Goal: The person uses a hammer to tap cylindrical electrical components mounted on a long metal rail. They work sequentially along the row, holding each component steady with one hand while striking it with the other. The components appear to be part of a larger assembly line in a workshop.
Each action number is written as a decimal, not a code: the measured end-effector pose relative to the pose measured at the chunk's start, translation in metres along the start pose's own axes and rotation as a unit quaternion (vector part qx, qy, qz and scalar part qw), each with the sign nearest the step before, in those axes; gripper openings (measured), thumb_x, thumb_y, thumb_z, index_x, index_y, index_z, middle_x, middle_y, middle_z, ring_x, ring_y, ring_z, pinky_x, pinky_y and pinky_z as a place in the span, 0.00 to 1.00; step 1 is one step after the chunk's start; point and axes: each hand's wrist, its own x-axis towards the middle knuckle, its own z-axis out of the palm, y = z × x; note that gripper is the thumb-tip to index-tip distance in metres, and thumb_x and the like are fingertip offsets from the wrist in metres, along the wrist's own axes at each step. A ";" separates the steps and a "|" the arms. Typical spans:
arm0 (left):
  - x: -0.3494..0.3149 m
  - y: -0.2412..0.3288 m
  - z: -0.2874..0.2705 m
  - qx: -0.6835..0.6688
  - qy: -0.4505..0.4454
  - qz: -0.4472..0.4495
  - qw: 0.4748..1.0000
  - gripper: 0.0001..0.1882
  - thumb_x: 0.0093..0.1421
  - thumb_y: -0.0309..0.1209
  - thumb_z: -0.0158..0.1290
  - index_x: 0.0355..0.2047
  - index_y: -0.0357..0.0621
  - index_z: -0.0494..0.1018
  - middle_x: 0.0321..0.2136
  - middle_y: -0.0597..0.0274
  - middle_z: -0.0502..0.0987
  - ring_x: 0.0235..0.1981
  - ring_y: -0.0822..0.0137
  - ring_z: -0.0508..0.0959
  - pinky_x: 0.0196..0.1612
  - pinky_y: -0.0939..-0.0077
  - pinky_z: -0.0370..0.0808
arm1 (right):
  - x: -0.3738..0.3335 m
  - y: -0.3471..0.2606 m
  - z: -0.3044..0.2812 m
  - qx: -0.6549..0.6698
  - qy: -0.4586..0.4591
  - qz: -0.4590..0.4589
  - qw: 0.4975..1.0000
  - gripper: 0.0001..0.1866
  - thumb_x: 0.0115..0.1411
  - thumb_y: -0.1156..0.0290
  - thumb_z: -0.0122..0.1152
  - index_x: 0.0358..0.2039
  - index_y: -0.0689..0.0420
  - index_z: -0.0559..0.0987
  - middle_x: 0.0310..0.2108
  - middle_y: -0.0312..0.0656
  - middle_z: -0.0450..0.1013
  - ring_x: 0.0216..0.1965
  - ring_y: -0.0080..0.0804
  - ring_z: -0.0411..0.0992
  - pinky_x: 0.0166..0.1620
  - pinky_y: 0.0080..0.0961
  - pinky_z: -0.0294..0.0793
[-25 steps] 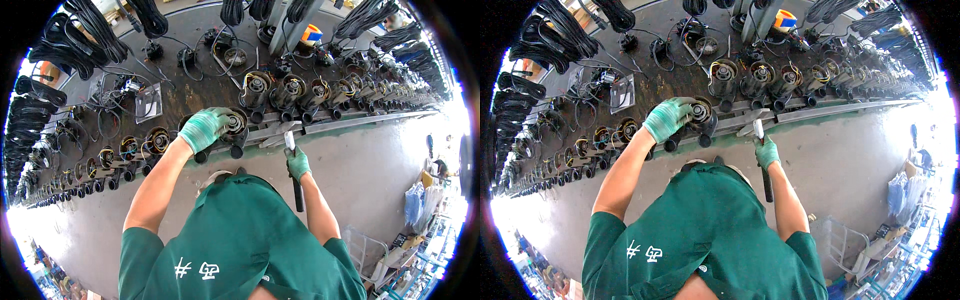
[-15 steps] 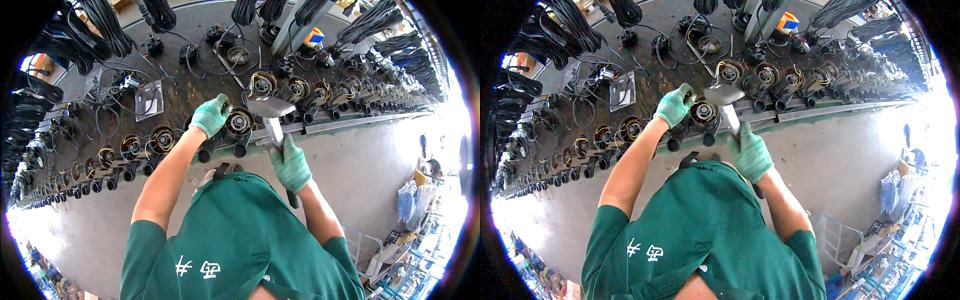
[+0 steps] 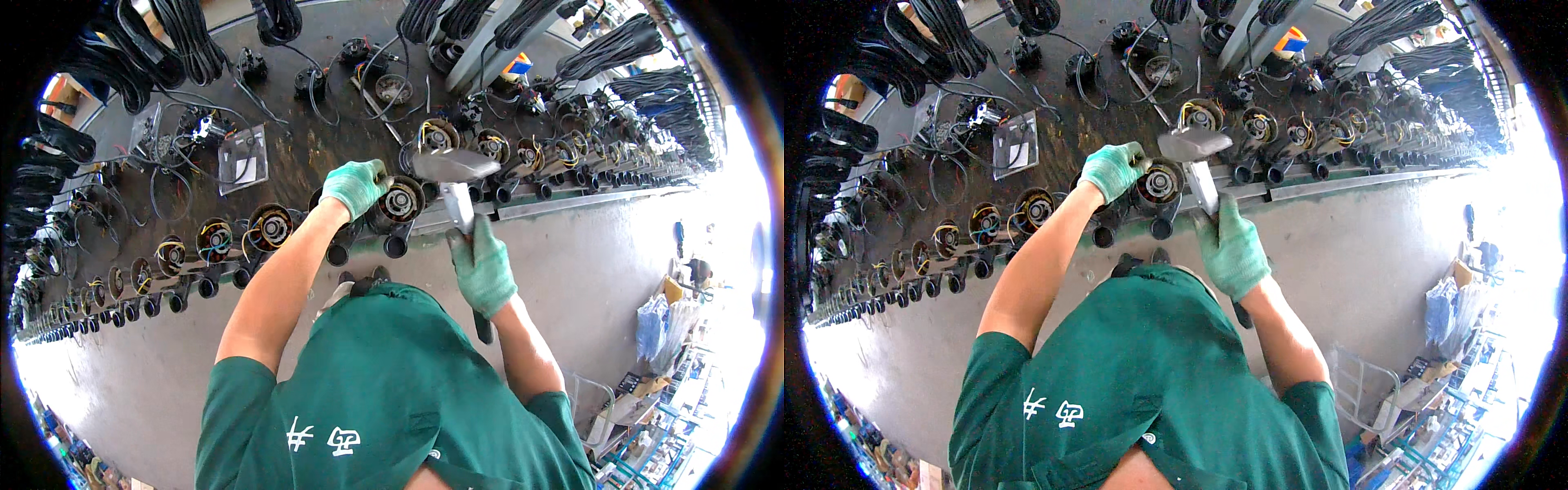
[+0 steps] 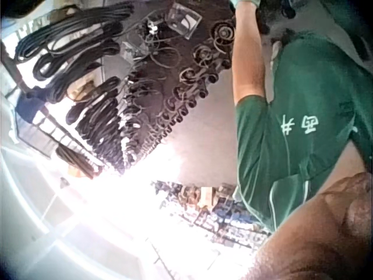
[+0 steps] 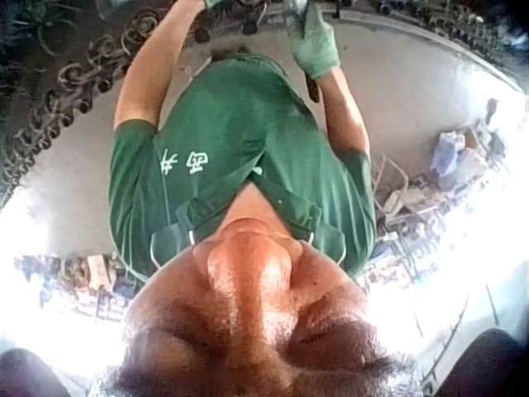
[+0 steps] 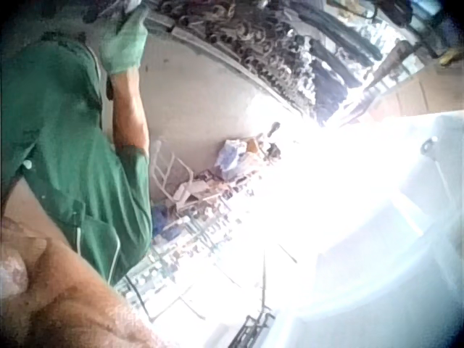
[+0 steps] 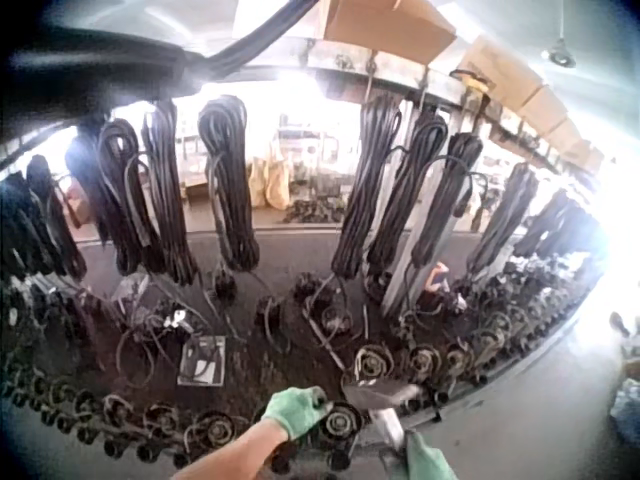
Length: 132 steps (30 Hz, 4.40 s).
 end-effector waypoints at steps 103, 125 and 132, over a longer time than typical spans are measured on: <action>-0.010 0.122 0.065 0.222 0.091 0.135 0.961 0.19 0.56 0.45 0.65 0.47 0.57 0.82 0.63 0.58 0.71 0.68 0.48 0.66 0.71 0.41 0.55 | 0.035 0.172 -0.139 0.122 -0.041 -0.083 0.988 0.15 0.70 0.63 0.59 0.43 0.62 0.71 0.21 0.44 0.73 0.17 0.33 0.71 0.21 0.33 0.70; -0.002 0.093 0.081 0.169 0.113 0.167 0.965 0.14 0.57 0.37 0.63 0.45 0.60 0.82 0.49 0.63 0.82 0.50 0.56 0.80 0.66 0.51 0.65 | 0.049 0.115 -0.096 -0.087 -0.055 -0.093 0.990 0.21 0.70 0.63 0.57 0.53 0.66 0.65 0.30 0.67 0.76 0.35 0.70 0.75 0.32 0.57 0.71; 0.000 0.087 0.086 0.167 0.132 0.175 0.961 0.15 0.57 0.36 0.63 0.46 0.60 0.81 0.51 0.62 0.82 0.53 0.54 0.79 0.67 0.49 0.64 | 0.070 0.138 -0.082 -0.067 -0.161 -0.036 0.984 0.20 0.70 0.63 0.57 0.51 0.67 0.67 0.33 0.67 0.77 0.39 0.69 0.77 0.38 0.55 0.72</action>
